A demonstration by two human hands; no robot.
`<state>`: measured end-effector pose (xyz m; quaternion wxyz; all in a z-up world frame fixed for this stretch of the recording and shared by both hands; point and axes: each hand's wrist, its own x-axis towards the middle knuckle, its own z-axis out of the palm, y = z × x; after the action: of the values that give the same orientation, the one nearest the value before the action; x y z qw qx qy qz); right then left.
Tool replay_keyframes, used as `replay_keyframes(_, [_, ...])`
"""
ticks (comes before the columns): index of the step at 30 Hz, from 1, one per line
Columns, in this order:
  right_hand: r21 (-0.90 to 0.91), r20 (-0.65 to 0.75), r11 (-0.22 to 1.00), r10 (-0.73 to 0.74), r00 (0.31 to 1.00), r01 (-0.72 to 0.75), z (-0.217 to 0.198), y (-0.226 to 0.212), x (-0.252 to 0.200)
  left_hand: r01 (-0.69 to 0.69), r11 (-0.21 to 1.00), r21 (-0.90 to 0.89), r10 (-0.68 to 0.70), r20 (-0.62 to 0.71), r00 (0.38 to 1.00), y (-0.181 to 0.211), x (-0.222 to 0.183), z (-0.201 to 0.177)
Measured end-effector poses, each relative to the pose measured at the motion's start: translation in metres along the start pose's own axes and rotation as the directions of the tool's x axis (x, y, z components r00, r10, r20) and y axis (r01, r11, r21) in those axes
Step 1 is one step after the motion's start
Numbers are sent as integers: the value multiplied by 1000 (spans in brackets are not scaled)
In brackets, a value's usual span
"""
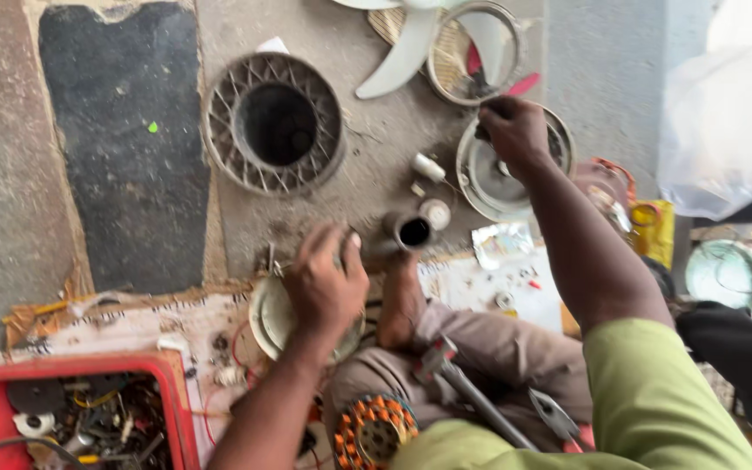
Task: The person sits on the floor and uses a hammer and pliers to work on a fan motor stator and other disassembled fan parts. They repeatedly strike a metal component and adjust the copper windings of the stator.
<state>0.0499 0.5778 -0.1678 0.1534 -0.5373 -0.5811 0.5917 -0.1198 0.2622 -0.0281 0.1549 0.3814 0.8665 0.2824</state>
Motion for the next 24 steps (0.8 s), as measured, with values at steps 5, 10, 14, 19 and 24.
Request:
replay_keyframes(5, [-453,-233,885,-230,945,104,57,9,86,-27,997,-74,24,-45,999,12,15,-9])
replay_keyframes(10, [-564,-249,803,56,967,-191,85,-6,117,13,992,-127,-19,-49,999,15,19,-10])
replay_keyframes(14, [-356,-200,847,343,918,-395,87,-37,109,13,990,-137,-21,-56,998,19,24,-12])
replay_keyframes(19, [154,-86,979,151,985,-137,76,-80,96,20,991,-136,-31,-74,997,19,20,-15])
replay_keyframes(24, [149,76,955,-269,960,256,32,-143,95,-19,993,-113,8,-102,995,10,13,-5])
